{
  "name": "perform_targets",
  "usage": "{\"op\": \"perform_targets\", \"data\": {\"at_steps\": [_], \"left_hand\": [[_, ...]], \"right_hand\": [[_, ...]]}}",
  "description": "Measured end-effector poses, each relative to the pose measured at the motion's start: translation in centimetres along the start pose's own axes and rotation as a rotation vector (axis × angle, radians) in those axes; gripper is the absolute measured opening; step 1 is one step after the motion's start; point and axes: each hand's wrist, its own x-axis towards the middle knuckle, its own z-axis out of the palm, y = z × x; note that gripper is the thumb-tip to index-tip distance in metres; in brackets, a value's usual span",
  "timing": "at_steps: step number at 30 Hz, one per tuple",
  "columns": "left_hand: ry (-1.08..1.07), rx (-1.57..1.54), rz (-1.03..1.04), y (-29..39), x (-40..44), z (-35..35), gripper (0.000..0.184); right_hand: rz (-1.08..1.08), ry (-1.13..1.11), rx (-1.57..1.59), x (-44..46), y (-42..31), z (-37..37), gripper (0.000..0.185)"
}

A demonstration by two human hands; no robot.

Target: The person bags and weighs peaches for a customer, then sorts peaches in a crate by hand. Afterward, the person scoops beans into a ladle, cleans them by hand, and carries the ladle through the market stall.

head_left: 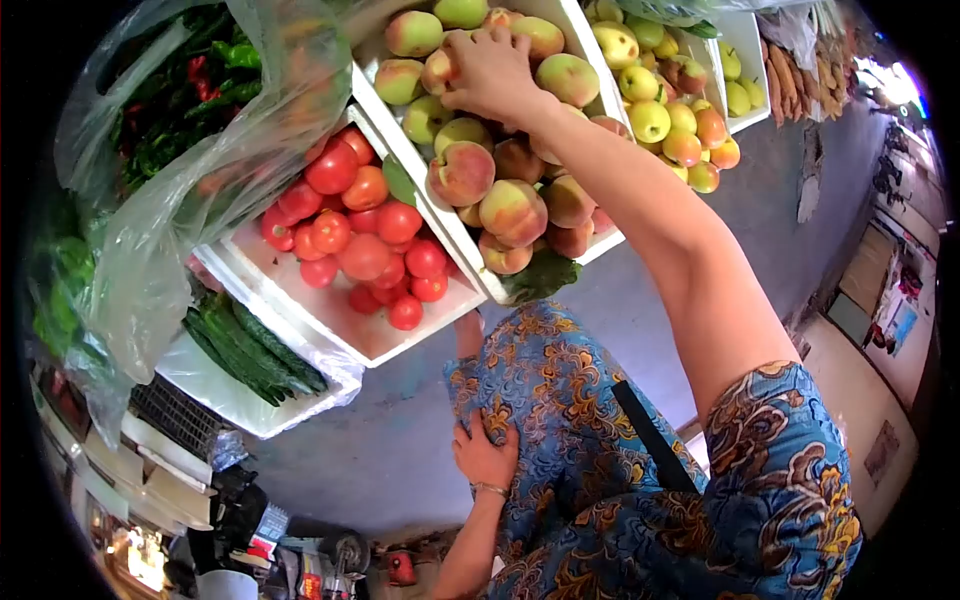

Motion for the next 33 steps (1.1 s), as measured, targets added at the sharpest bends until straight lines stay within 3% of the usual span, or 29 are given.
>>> {"op": "perform_targets", "data": {"at_steps": [2, 3, 5, 6, 9, 11, 17, 25, 31, 33], "left_hand": [[0.037, -0.002, 0.0, -0.4, 0.2, 0.7, 0.061], [0.037, -0.008, 0.009, -0.2, 0.2, 0.5, 0.061], [0.023, -0.019, -0.007, 0.2, 0.3, 0.0, 0.061], [0.017, -0.02, 0.003, 0.2, 0.2, 0.0, 0.061], [0.034, 0.01, 0.001, 0.2, 0.4, 0.3, 0.06], [0.044, 0.044, 0.004, 0.4, 0.5, 0.2, 0.061], [0.02, 0.122, 0.006, 0.6, 0.5, 0.2, 0.063], [0.063, 0.11, 0.011, 0.5, 0.2, 0.3, 0.064], [0.013, 0.043, -0.047, 1.0, -0.6, -0.8, 0.07], [0.054, 0.016, -0.027, 0.8, -1.3, -0.8, 0.072]], "right_hand": [[-0.033, 0.109, 0.128, -2.6, 0.0, -3.2, 0.052], [-0.041, 0.052, 0.165, -4.4, 0.5, -5.2, 0.053], [0.047, 0.114, 0.29, -8.7, 0.4, -8.7, 0.06], [0.161, -0.015, 0.226, -10.7, 0.2, -11.2, 0.063], [0.346, 0.021, 0.353, -16.9, 1.7, -11.8, 0.067], [0.451, -0.114, 0.327, -19.4, 2.5, -11.5, 0.067], [0.393, -0.042, 0.196, -20.3, 1.7, -9.2, 0.068], [0.312, -0.069, 0.28, -20.8, 1.2, -8.9, 0.08], [0.37, -0.031, 0.318, -24.4, 1.3, -14.5, 0.082], [0.375, -0.159, 0.281, -26.9, 2.3, -17.3, 0.075]]}}
